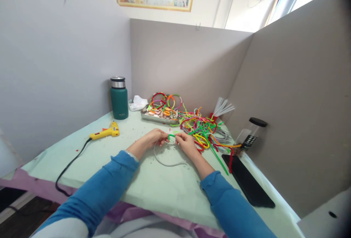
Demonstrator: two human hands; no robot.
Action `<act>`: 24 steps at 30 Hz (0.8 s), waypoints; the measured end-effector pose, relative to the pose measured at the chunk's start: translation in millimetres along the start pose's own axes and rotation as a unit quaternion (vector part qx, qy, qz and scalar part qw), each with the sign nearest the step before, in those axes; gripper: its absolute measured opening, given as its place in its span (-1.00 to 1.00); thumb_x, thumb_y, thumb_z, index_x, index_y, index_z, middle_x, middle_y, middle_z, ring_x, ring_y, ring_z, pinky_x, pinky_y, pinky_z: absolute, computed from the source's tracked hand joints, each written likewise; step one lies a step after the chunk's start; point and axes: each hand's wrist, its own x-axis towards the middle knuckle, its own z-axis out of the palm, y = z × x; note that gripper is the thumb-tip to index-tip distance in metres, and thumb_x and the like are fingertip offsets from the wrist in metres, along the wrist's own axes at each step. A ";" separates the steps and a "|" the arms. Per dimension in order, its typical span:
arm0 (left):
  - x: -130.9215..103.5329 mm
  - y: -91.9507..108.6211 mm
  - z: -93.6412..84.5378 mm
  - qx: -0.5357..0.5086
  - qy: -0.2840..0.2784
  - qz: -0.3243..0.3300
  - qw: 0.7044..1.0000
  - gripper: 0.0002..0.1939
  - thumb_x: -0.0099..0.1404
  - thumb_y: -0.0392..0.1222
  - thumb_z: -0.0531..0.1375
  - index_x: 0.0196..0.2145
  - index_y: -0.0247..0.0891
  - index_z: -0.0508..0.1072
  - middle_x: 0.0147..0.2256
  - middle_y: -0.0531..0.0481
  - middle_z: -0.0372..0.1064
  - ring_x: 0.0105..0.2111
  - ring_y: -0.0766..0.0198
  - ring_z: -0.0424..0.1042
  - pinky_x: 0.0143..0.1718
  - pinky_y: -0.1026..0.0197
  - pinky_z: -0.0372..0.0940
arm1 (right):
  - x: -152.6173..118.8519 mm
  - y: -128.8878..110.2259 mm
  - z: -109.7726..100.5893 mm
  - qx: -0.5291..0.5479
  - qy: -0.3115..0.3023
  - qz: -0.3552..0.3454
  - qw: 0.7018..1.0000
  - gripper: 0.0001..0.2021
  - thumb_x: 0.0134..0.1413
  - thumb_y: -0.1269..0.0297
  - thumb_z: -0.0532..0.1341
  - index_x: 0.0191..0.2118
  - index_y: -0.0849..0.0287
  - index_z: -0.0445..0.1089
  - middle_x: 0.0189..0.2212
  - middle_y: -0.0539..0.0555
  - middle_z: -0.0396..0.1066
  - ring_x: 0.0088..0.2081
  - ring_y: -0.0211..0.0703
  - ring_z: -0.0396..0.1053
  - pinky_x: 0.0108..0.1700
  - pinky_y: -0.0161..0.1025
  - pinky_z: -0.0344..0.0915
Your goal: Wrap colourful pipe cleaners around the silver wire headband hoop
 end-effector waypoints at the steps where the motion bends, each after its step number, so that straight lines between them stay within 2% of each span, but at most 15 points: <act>1: 0.6 -0.8 -0.5 0.007 -0.006 0.003 1.000 -0.71 0.07 -0.07 0.27 -0.54 -0.39 0.39 -0.69 0.06 0.23 -0.72 0.46 0.13 -0.65 0.32 0.06 | 0.2 0.2 0.0 0.000 -0.001 0.000 1.000 -0.81 -0.09 0.20 0.19 -0.38 0.19 0.45 -0.65 -0.02 0.34 -0.60 -0.24 0.22 -0.54 -0.31 0.11; 5: 1.9 -2.8 -3.2 0.088 -0.015 0.045 0.995 -0.73 0.11 -0.05 0.20 -0.50 -0.37 0.39 -0.72 0.08 0.19 -0.71 0.43 0.16 -0.64 0.32 0.08 | 0.9 0.9 -0.3 0.002 -0.003 0.001 1.000 -0.81 -0.08 0.20 0.19 -0.39 0.18 0.45 -0.65 -0.03 0.33 -0.59 -0.24 0.22 -0.54 -0.31 0.12; 9: 0.2 -2.0 -3.3 0.188 -0.016 0.097 0.977 -0.79 0.09 -0.16 0.17 -0.33 -0.34 0.40 -0.70 0.15 0.19 -0.70 0.40 0.16 -0.62 0.33 0.09 | 1.9 1.9 -1.1 0.005 0.003 0.002 1.000 -0.82 -0.08 0.19 0.19 -0.42 0.18 0.43 -0.66 -0.03 0.33 -0.59 -0.23 0.22 -0.54 -0.31 0.12; 11: -1.0 -1.0 -2.1 0.267 0.016 0.126 0.955 -0.80 0.08 -0.23 0.15 -0.30 -0.34 0.41 -0.69 0.16 0.19 -0.69 0.40 0.15 -0.60 0.32 0.07 | 2.6 2.8 -1.2 0.004 0.000 0.001 1.000 -0.82 -0.08 0.19 0.19 -0.42 0.19 0.43 -0.66 -0.03 0.33 -0.59 -0.24 0.22 -0.53 -0.32 0.12; 14: -1.0 -0.3 -0.7 0.385 0.088 0.192 0.898 -0.85 0.08 -0.27 0.14 -0.37 -0.33 0.46 -0.58 0.08 0.32 -0.57 0.35 0.24 -0.50 0.31 0.09 | 3.2 3.8 -0.8 -0.001 -0.011 -0.001 1.000 -0.83 -0.08 0.21 0.18 -0.43 0.19 0.43 -0.66 -0.04 0.32 -0.60 -0.26 0.20 -0.53 -0.32 0.12; 17: 1.0 -0.9 -1.5 0.450 0.115 0.237 0.853 -0.85 0.09 -0.26 0.15 -0.40 -0.31 0.51 -0.47 0.02 0.42 -0.45 0.31 0.30 -0.41 0.31 0.12 | 3.1 3.4 -0.3 0.002 -0.014 0.001 1.000 -0.83 -0.08 0.21 0.18 -0.42 0.19 0.44 -0.66 -0.04 0.32 -0.60 -0.25 0.20 -0.54 -0.32 0.11; 21: 2.5 -2.6 -3.4 0.479 0.117 0.247 0.834 -0.82 0.13 -0.21 0.15 -0.36 -0.29 0.54 -0.45 0.00 0.45 -0.44 0.29 0.32 -0.39 0.30 0.12 | 2.5 1.9 0.1 0.006 -0.012 0.007 1.000 -0.83 -0.09 0.20 0.18 -0.41 0.18 0.44 -0.66 -0.04 0.33 -0.60 -0.24 0.22 -0.55 -0.32 0.11; 24: 2.0 -2.9 -3.4 0.479 0.126 0.249 0.833 -0.81 0.13 -0.20 0.17 -0.33 -0.28 0.54 -0.42 -0.01 0.47 -0.42 0.28 0.33 -0.38 0.30 0.13 | 2.2 1.2 0.1 0.008 -0.009 0.008 1.000 -0.83 -0.10 0.21 0.19 -0.41 0.18 0.44 -0.66 -0.03 0.34 -0.60 -0.25 0.21 -0.55 -0.32 0.11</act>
